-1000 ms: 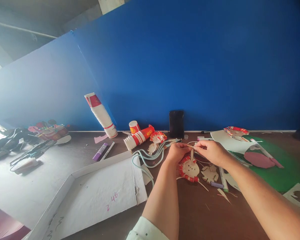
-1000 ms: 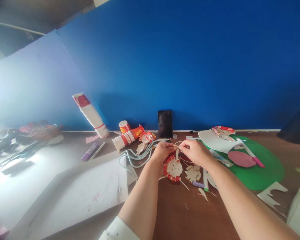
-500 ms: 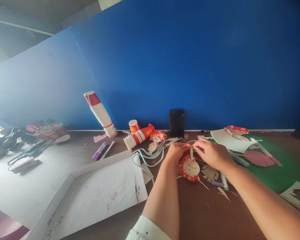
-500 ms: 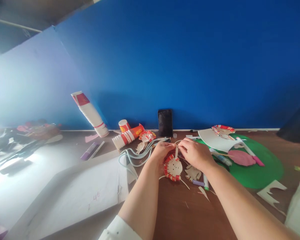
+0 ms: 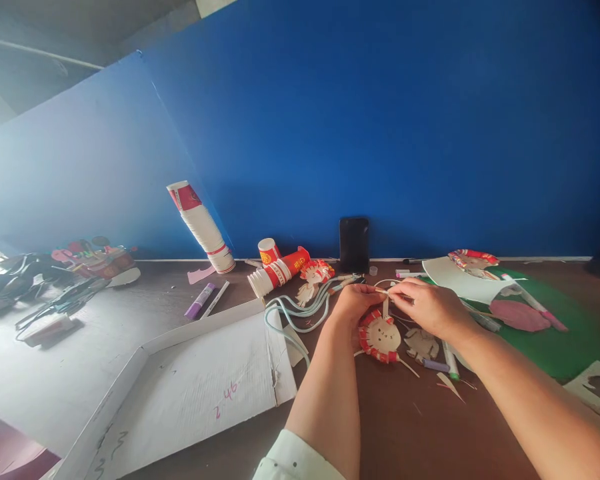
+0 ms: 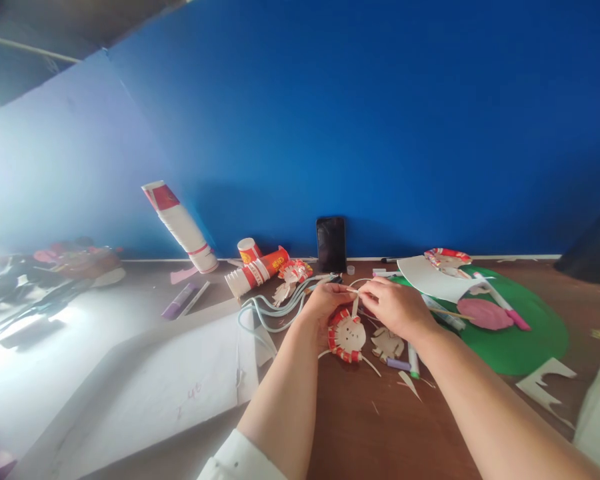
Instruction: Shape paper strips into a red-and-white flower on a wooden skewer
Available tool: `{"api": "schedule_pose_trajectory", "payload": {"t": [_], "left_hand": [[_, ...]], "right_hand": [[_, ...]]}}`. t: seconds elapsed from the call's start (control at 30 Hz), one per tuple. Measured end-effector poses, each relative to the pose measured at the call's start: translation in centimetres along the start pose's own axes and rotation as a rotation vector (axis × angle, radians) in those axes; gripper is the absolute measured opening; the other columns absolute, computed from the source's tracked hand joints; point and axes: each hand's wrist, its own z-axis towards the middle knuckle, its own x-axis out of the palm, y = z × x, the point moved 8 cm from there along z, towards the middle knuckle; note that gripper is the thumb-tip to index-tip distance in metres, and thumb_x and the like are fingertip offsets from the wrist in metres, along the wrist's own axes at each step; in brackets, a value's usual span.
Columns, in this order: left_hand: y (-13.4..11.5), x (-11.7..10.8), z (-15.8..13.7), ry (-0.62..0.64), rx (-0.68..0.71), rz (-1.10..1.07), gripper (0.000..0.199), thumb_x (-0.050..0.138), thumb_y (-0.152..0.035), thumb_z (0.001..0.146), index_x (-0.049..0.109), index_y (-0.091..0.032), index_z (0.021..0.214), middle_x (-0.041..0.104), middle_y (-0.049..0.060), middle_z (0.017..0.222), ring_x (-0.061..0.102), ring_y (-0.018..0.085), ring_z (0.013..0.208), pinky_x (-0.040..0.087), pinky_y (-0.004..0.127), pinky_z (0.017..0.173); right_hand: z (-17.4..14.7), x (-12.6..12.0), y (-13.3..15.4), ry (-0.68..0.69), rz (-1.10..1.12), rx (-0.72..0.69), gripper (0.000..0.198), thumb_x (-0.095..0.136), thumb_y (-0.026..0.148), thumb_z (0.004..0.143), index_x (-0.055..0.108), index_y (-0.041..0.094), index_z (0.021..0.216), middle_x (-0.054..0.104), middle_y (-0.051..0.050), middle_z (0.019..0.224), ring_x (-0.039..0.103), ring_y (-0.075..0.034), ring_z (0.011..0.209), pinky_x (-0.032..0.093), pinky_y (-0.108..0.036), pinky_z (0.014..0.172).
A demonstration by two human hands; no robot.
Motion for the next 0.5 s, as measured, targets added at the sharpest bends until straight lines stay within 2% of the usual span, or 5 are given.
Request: {"api": "schedule_pose_trajectory", "payload": {"t": [0.3,0.5], "left_hand": [[0.2,-0.5,0.2,-0.1,-0.014,0.009,0.017,0.075,-0.017,0.058,0.067,-0.01,0.072,0.063,0.003,0.06,0.055,0.012,0.052,0.046,0.028,0.059],[0.4,-1.0,0.6,-0.14,-0.021,0.016,0.012,0.071,-0.013,0.058,0.067,-0.011,0.069,0.063,0.003,0.061,0.058,0.014,0.056,0.049,0.031,0.063]], "right_hand": [[0.0,0.9,-0.6,0.029,0.055,0.008,0.019,0.052,0.035,0.086,0.07,0.03,0.086,0.071,0.002,0.098,0.067,-0.018,0.084,0.047,-0.027,0.065],[-0.1,1.1,-0.5,0.016,0.059,0.0,0.017,0.053,0.034,0.086,0.069,0.031,0.092,0.07,0.001,0.101,0.068,-0.018,0.084,0.049,-0.028,0.065]]}}
